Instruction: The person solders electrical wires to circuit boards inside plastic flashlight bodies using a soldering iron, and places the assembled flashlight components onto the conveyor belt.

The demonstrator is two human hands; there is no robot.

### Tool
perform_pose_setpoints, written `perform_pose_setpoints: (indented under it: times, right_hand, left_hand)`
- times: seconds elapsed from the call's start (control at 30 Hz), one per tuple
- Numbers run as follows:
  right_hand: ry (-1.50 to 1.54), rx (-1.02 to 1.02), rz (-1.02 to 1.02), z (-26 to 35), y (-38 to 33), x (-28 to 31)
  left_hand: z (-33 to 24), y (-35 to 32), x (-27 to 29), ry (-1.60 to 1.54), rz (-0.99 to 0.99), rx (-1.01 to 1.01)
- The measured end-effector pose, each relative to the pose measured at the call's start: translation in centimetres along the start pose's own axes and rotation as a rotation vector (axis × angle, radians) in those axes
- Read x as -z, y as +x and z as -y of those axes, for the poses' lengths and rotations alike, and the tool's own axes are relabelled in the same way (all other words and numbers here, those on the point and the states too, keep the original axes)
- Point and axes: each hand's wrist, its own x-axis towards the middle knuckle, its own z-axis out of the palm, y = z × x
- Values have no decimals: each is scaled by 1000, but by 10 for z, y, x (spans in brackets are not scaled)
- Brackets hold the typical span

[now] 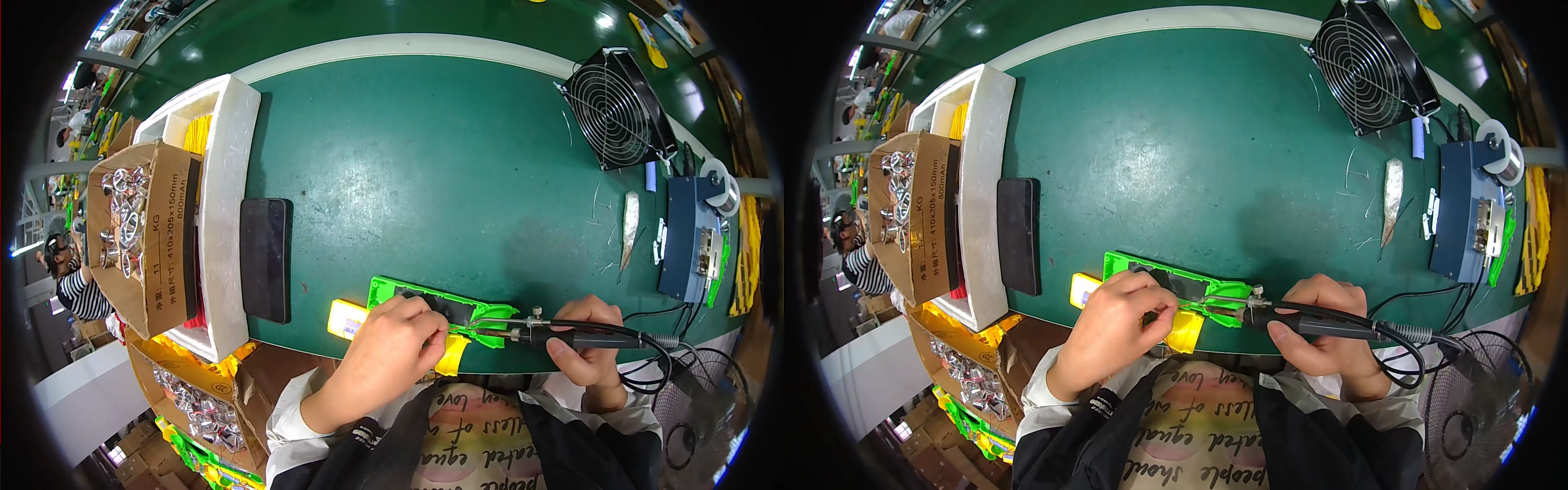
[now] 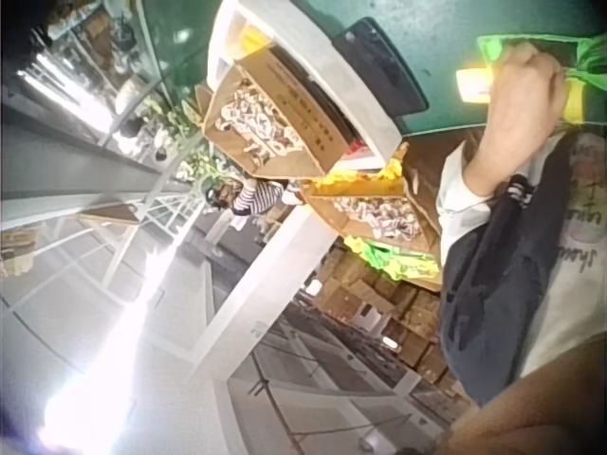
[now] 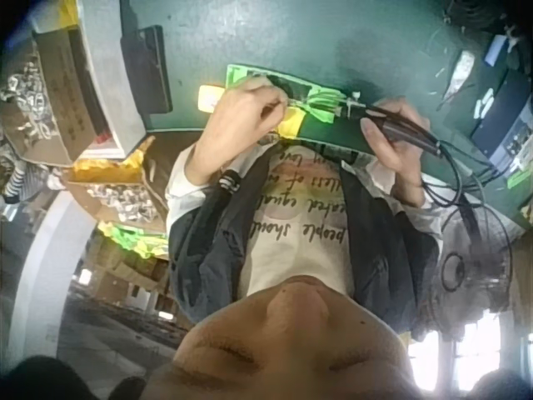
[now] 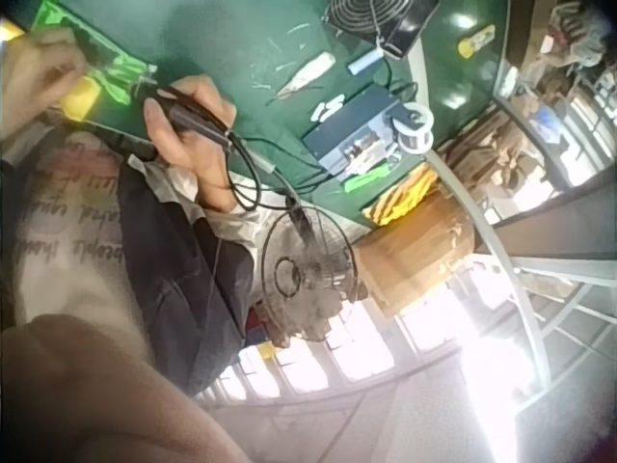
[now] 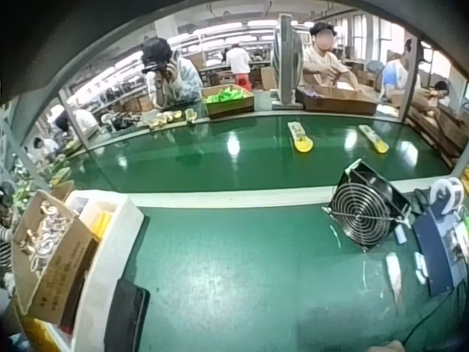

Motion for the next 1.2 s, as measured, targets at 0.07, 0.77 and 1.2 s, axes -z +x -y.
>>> perform_pose_setpoints:
  times: [0.07, 0.77, 1.2]
  right_hand:
    - [-25, 2, 18, 0, 3, -1]
    - [-57, -4, 60, -2, 13, -4]
    - [25, -26, 18, -9, 5, -4]
  left_hand:
    - [0, -1, 0, -48, -24, 10]
    - [-2, -1, 1, -62, -24, 9]
    - [0, 11, 6, 49, 92, -3]
